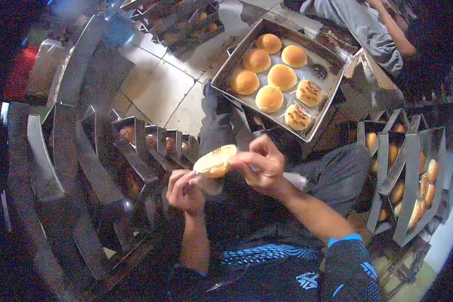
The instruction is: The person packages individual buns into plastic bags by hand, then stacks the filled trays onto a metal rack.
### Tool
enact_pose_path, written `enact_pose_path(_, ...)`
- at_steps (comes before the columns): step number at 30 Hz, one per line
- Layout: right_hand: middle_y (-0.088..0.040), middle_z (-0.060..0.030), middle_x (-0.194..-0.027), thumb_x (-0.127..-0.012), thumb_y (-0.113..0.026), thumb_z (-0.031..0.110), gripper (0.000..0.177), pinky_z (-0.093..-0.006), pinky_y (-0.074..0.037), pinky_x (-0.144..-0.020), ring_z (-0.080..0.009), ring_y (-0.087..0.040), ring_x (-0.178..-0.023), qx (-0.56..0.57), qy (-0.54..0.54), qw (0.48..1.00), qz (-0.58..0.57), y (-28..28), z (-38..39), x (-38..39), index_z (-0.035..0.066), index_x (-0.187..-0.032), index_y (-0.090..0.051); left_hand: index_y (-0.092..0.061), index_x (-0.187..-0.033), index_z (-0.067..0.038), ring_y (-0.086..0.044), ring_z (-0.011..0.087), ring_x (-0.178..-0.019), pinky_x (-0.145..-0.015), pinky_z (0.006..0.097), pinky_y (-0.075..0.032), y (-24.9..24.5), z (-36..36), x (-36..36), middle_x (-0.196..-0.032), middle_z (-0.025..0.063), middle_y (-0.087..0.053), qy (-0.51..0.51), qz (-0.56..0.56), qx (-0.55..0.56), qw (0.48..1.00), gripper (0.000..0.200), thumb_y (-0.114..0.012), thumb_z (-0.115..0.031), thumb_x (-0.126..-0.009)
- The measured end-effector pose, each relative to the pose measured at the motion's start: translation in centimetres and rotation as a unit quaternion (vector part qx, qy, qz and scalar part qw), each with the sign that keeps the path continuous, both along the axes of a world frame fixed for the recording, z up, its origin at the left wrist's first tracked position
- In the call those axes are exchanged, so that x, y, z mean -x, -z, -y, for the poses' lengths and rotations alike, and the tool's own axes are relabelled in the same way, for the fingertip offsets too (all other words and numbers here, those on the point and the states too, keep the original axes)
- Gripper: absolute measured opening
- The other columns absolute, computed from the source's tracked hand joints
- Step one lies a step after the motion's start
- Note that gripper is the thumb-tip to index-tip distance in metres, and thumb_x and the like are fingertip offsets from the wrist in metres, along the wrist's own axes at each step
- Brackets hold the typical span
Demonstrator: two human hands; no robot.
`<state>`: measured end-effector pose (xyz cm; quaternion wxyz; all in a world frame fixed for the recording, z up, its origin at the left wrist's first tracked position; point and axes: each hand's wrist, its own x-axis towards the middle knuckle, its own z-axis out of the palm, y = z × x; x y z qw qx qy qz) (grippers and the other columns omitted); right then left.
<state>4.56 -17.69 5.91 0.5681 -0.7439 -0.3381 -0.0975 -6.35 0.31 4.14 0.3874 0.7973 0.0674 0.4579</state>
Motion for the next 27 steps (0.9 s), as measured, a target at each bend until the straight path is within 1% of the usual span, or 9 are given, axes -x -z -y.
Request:
enact_pose_path(4, -0.054, -0.0067, -0.068, -0.083, -0.073, 0.023, 0.022, -0.0327, -0.041, -0.053, -0.0191, -0.049, -0.055, -0.001, -0.002, 0.995, 0.104, -0.7, -5.0, -3.7, 0.005, -0.073, -0.065, -0.065, -0.079, 0.001, -0.057, 0.0170, -0.061, -0.058, 0.0263, -0.045, -1.3, 0.2, -4.7, -0.068, 0.0057, -0.059, -0.036, -0.009, -0.056, 0.998, 0.023, -0.068, -0.019, -0.090)
enact_pose_path(6, -0.053, -0.0087, -0.062, -0.087, -0.070, 0.020, 0.026, -0.0336, -0.039, -0.051, -0.0209, -0.047, -0.051, -0.022, 0.156, 0.982, -0.103, -0.3, -4.7, -4.7, 0.004, -0.069, -0.060, -0.065, -0.077, -0.001, -0.047, 0.0082, -0.055, -0.052, 0.0215, -0.036, -0.8, -0.9, -3.7, -0.064, -0.0004, -0.056, -0.075, -0.091, 0.283, 0.952, 0.022, -0.065, -0.017, -0.092)
enact_pose_path(10, -0.043, -0.0098, -0.056, -0.092, -0.061, 0.016, 0.035, -0.0359, -0.032, -0.048, -0.0201, -0.042, -0.049, 0.019, 0.147, 0.970, -0.192, 2.2, -1.7, 3.7, 0.001, -0.061, -0.050, -0.066, -0.079, 0.001, -0.049, 0.0055, -0.058, -0.054, 0.0207, -0.039, -1.6, 0.2, 4.1, -0.068, 0.0003, -0.060, -0.032, -0.214, 0.409, 0.887, 0.011, -0.068, -0.007, -0.088)
enact_pose_path(14, -0.053, -0.0159, -0.060, -0.090, -0.060, 0.017, 0.033, -0.0397, -0.036, -0.050, -0.0282, -0.049, -0.050, 0.190, 0.069, 0.932, -0.300, 6.3, 2.6, 9.3, -0.001, -0.063, -0.056, -0.066, -0.081, 0.003, -0.063, 0.0159, -0.073, -0.068, 0.0285, -0.050, 0.2, 3.4, 9.8, -0.077, 0.0068, -0.067, -0.075, -0.284, 0.100, 0.951, 0.010, -0.072, -0.005, -0.082)
enact_pose_path(16, -0.057, -0.0160, -0.062, -0.088, -0.062, 0.016, 0.029, -0.0415, -0.037, -0.050, -0.0304, -0.053, -0.051, 0.217, 0.052, 0.913, -0.340, 3.9, 4.0, 7.4, 0.000, -0.063, -0.062, -0.065, -0.079, 0.001, -0.062, 0.0125, -0.064, -0.058, 0.0249, -0.048, -0.3, 3.6, 10.5, -0.073, 0.0065, -0.066, -0.081, -0.260, 0.184, 0.944, 0.008, -0.069, -0.002, -0.085)
enact_pose_path(18, -0.065, -0.0134, -0.070, -0.082, -0.071, 0.021, 0.022, -0.0394, -0.043, -0.056, -0.0265, -0.061, -0.061, 0.221, 0.138, 0.931, -0.255, -0.3, 4.2, 4.5, 0.004, -0.068, -0.068, -0.065, -0.077, 0.000, -0.058, 0.0091, -0.057, -0.051, 0.0221, -0.045, -3.4, 2.5, 9.2, -0.069, 0.0051, -0.064, -0.100, -0.251, 0.309, 0.912, 0.010, -0.066, -0.001, -0.087)
enact_pose_path(20, -0.069, -0.0122, -0.084, -0.076, -0.076, 0.021, 0.017, -0.0357, -0.049, -0.072, -0.0263, -0.066, -0.077, 0.094, -0.055, 0.989, -0.099, -2.3, 2.9, 2.1, 0.008, -0.087, -0.072, -0.064, -0.077, 0.001, -0.050, 0.0038, -0.049, -0.044, 0.0182, -0.035, -5.1, 1.2, 5.5, -0.065, 0.0010, -0.060, -0.064, -0.248, 0.289, 0.922, 0.015, -0.067, -0.007, -0.089)
enact_pose_path(22, -0.069, -0.0122, -0.106, -0.070, -0.081, 0.022, 0.047, -0.0377, -0.047, -0.090, -0.0250, -0.065, -0.100, 0.164, -0.102, 0.981, -0.013, -3.8, 0.0, 1.6, 0.011, -0.114, -0.067, -0.067, -0.081, 0.002, -0.050, 0.0024, -0.054, -0.048, 0.0179, -0.037, -5.9, 0.2, 1.6, -0.067, -0.0001, -0.062, -0.038, -0.304, 0.301, 0.903, 0.016, -0.067, -0.011, -0.090)
enact_pose_path(27, -0.066, -0.0163, -0.114, -0.076, -0.079, 0.022, 0.066, -0.0299, -0.048, -0.090, -0.0147, -0.062, -0.101, 0.130, -0.175, 0.933, -0.286, 0.6, 1.3, -4.8, -0.001, -0.131, -0.052, -0.064, -0.104, 0.002, -0.046, 0.0014, -0.068, -0.059, 0.0162, -0.034, -5.5, -0.6, -3.1, -0.083, -0.0030, -0.059, 0.030, -0.234, 0.381, 0.894, 0.020, -0.059, -0.015, -0.094)
